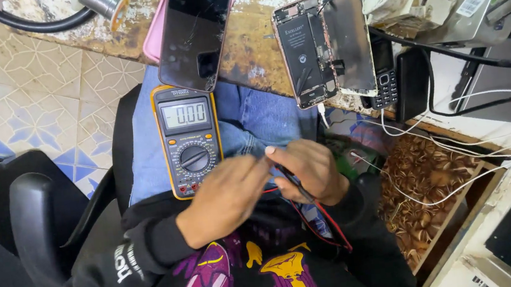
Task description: Measuring voltage on a disassembled smartphone using a digital multimeter at a repair bench.
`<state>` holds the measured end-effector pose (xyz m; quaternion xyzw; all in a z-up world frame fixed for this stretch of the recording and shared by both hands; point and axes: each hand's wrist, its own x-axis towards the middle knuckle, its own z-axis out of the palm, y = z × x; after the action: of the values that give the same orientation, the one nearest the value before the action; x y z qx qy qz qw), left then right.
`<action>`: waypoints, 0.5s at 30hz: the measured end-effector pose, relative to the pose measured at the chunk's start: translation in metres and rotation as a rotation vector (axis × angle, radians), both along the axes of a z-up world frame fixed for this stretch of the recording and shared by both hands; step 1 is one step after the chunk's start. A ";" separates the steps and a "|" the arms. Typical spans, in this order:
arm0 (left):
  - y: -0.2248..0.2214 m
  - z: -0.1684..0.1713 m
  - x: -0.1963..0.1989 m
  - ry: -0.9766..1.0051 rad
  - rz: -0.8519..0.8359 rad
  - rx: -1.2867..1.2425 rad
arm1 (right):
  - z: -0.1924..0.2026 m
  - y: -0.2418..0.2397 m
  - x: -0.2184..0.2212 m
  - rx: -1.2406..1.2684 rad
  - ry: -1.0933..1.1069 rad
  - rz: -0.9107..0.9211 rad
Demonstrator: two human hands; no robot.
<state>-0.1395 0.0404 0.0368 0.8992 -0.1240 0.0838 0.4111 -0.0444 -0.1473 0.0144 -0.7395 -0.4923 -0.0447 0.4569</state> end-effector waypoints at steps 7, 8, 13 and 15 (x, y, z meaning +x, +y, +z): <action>-0.037 -0.027 0.021 0.011 -0.139 -0.168 | 0.002 -0.032 0.012 -0.053 -0.002 0.035; -0.039 -0.029 0.021 0.015 -0.175 -0.154 | 0.006 -0.033 0.014 -0.072 -0.014 0.032; -0.042 -0.030 0.031 -0.093 -0.145 -0.144 | 0.012 -0.047 0.021 -0.112 0.024 0.039; -0.037 -0.042 0.032 -0.146 -0.002 -0.148 | 0.007 -0.063 0.020 -0.164 0.024 0.015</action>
<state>-0.1072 0.0036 -0.0052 0.8576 -0.1481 0.1575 0.4666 -0.0241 -0.2102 0.0216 -0.7713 -0.4943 0.0082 0.4010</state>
